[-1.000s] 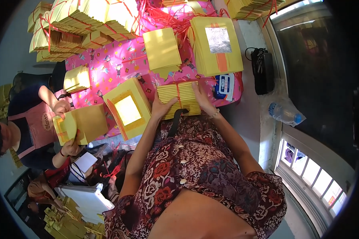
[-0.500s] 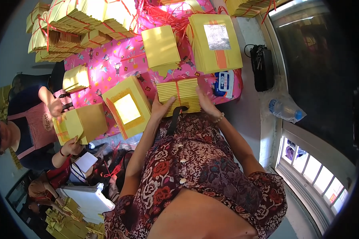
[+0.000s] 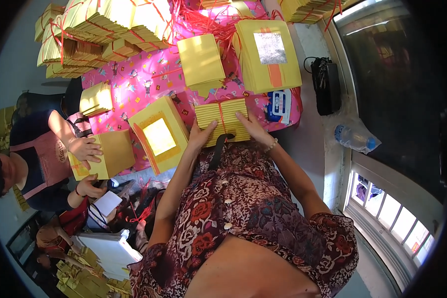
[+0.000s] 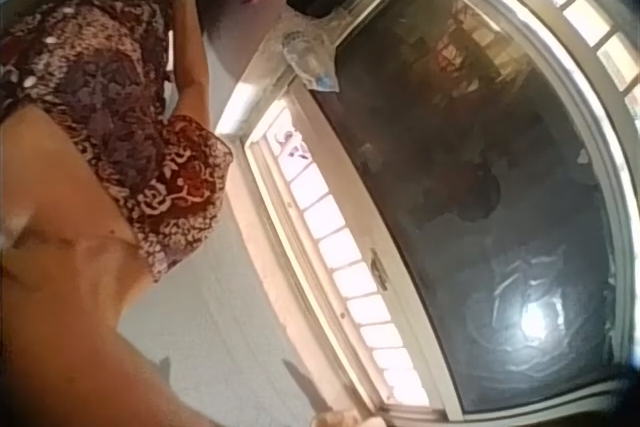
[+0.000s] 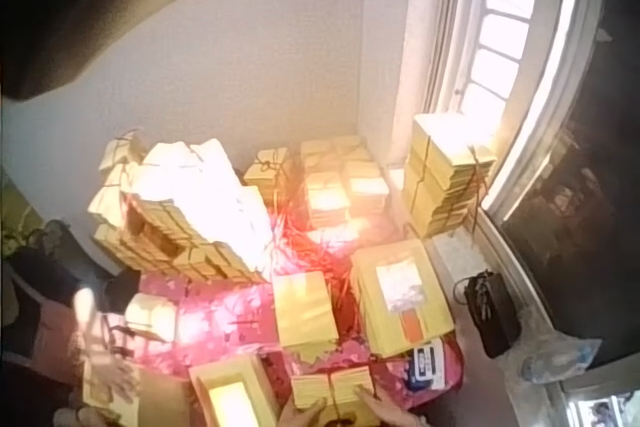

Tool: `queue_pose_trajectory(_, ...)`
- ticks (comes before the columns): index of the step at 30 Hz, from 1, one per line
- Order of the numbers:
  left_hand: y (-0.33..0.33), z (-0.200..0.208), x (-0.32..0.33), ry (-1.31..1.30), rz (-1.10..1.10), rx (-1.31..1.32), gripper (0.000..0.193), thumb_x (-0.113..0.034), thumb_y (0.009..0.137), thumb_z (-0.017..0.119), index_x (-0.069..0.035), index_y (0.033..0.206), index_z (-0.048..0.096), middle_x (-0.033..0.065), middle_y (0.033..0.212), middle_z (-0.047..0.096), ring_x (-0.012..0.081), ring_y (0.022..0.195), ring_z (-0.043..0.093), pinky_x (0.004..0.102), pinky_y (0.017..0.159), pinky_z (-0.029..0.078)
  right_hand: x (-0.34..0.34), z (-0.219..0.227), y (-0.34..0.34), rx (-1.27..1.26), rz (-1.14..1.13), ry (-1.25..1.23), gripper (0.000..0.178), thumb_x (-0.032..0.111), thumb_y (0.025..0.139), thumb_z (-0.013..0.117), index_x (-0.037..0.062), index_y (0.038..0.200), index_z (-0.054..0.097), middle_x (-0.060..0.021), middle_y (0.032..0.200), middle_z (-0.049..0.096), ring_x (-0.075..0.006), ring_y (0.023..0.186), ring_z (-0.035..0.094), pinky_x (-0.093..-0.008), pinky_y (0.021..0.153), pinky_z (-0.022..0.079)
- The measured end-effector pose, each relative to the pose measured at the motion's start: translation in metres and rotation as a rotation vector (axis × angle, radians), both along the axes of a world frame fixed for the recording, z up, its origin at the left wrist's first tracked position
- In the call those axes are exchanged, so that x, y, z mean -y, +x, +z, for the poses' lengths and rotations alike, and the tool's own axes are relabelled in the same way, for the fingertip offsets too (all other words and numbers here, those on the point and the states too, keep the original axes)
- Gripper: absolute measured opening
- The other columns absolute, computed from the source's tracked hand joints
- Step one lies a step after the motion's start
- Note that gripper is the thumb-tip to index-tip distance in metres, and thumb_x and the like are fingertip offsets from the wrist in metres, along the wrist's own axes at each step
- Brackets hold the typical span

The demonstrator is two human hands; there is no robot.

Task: Bundling stacks of yellow paper with red ribbon.

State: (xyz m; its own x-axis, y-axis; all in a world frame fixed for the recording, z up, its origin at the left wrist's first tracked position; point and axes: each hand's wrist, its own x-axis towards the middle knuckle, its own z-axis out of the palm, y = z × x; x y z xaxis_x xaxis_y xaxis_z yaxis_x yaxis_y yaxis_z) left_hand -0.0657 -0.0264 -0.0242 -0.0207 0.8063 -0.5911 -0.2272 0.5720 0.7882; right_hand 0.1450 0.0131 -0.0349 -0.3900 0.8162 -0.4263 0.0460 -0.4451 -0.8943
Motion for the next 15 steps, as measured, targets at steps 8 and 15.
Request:
queue_pose_trajectory(8,-0.029,-0.007,-0.025,-0.117,0.101,0.526,0.066,-0.058,0.090,0.044,-0.005,0.130,0.044,0.0100,0.124,0.054,0.0215,0.115,0.050,0.0349,0.097,0.039,-0.010,0.029,0.000,-0.209,-0.132,-0.288,0.057,0.042,0.096,0.043,0.0010,0.134,0.038,-0.0114,0.131,0.047,-0.0189,0.117,0.045,-0.0283,0.098,0.035)
queue_pose_trajectory(15,-0.017,0.005,-0.030,-0.183,0.161,0.425,0.069,-0.062,0.092,0.031,-0.005,0.126,0.050,0.0099,0.124,0.055,0.0223,0.115,0.049,0.0361,0.098,0.038,-0.002,0.022,-0.006,-0.056,-0.256,-0.127,0.061,0.045,0.094,0.044,-0.0014,0.132,0.035,-0.0116,0.129,0.044,-0.0192,0.120,0.041,-0.0292,0.100,0.032)
